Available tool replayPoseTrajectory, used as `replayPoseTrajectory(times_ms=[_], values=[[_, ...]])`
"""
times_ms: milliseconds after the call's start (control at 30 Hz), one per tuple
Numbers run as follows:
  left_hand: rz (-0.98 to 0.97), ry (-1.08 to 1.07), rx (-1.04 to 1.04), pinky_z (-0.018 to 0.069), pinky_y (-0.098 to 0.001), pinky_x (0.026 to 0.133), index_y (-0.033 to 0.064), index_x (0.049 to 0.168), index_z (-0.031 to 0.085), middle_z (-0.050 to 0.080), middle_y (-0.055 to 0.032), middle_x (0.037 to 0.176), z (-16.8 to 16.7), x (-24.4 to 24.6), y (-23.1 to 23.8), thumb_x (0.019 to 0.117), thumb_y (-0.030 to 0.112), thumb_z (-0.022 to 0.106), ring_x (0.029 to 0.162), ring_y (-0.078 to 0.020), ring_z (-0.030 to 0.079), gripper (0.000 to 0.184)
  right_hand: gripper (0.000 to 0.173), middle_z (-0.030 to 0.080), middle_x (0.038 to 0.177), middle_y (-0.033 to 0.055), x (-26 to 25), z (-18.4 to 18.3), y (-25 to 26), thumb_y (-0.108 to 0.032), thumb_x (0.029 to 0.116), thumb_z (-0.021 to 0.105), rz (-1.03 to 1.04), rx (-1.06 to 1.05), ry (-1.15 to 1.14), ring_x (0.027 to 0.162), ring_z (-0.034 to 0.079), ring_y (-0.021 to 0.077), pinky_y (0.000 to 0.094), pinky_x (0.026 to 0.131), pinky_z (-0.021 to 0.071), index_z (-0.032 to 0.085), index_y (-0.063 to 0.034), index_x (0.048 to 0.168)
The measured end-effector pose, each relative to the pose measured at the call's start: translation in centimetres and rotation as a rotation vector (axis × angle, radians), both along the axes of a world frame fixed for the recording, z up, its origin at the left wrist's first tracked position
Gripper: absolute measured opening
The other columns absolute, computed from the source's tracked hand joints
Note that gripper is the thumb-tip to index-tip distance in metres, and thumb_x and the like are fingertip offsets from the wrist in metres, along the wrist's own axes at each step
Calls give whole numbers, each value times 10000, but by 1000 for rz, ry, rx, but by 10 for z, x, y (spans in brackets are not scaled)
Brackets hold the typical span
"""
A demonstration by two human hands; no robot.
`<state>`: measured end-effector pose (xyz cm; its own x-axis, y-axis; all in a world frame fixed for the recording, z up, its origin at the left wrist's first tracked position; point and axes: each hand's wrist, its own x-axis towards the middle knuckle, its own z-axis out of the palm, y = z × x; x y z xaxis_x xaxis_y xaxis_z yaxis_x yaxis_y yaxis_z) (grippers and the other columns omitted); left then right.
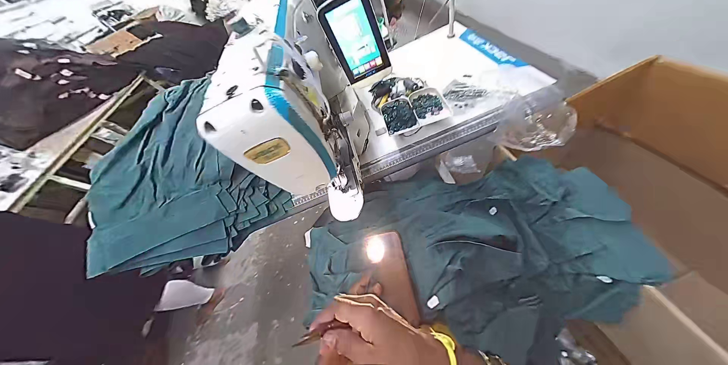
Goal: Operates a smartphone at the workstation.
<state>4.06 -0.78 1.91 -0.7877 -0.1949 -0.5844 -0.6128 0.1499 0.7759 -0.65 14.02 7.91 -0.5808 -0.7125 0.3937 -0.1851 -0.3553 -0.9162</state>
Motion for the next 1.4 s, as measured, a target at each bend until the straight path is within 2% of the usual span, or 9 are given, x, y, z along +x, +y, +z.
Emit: replayPoseTrajectory(times_ms=[67,300,600,767,867,1067,1167,1267,1400], values=[[305,117,274,484,-201,904,-75,1159,547,620,-59,977,16,10,13,963,-3,582,909,-33,591,211,290,712,1063,224,-2,1,-2,-66,979,632,-79,-52,25,895,697,169,269,827,560,657,129,1193],[-113,388,403,456,-162,527,102,1206,575,636,99,794,-27,-14,-10,1000,217,552,564,21,516,237,160,616,801,-118,-38,6,53,-102,965,633,-520,-12,-137,619,508,-65,146,553,443,647,-56,1117],[-216,288,777,556,-198,668,131,1202,556,714,44,940,-7,-40,8,1052,230,428,754,-24,665,220,383,681,897,-45,-45,-20,90,-254,1118,375,-727,594,-275,584,459,-3,197,538,380,658,-66,1293],[-359,250,958,537,-198,682,193,1127,584,703,79,932,-37,-35,12,1002,305,564,757,-7,643,168,402,680,873,-31,-36,-52,49,-391,1093,403,-521,433,-572,564,505,1,186,507,430,599,-71,1240],[-386,278,1051,550,-210,724,225,1111,645,724,92,963,-52,-28,12,1020,348,585,801,-10,661,164,427,765,1094,20,-42,-74,40,-295,1111,351,-325,197,-759,552,532,-41,127,478,416,491,-89,1458],[-245,249,856,573,-250,840,169,1213,542,717,90,996,-6,-20,3,1101,249,217,922,-21,681,353,131,492,520,-73,-49,-79,27,-192,1080,486,-343,62,-1053,391,426,12,183,392,406,560,-168,975],[-149,289,845,572,-329,936,152,1346,523,723,35,1167,-5,-24,2,1093,492,124,1086,-89,678,582,38,499,541,-59,-59,-75,25,-115,1022,588,-522,137,-888,409,415,14,186,405,391,567,-101,1050],[-143,315,824,539,-361,1025,92,1530,325,655,8,1326,-18,-27,-5,984,741,292,1202,-119,636,848,488,576,790,-18,-68,-67,27,-175,892,728,-653,331,-517,603,509,29,223,561,472,547,-1,1311],[-89,245,706,584,-263,751,109,1358,487,720,27,1072,-22,-26,1,1080,545,158,886,-68,691,613,562,616,855,21,-74,-56,21,-146,886,753,-655,406,-351,692,570,50,249,671,519,498,28,1355]])
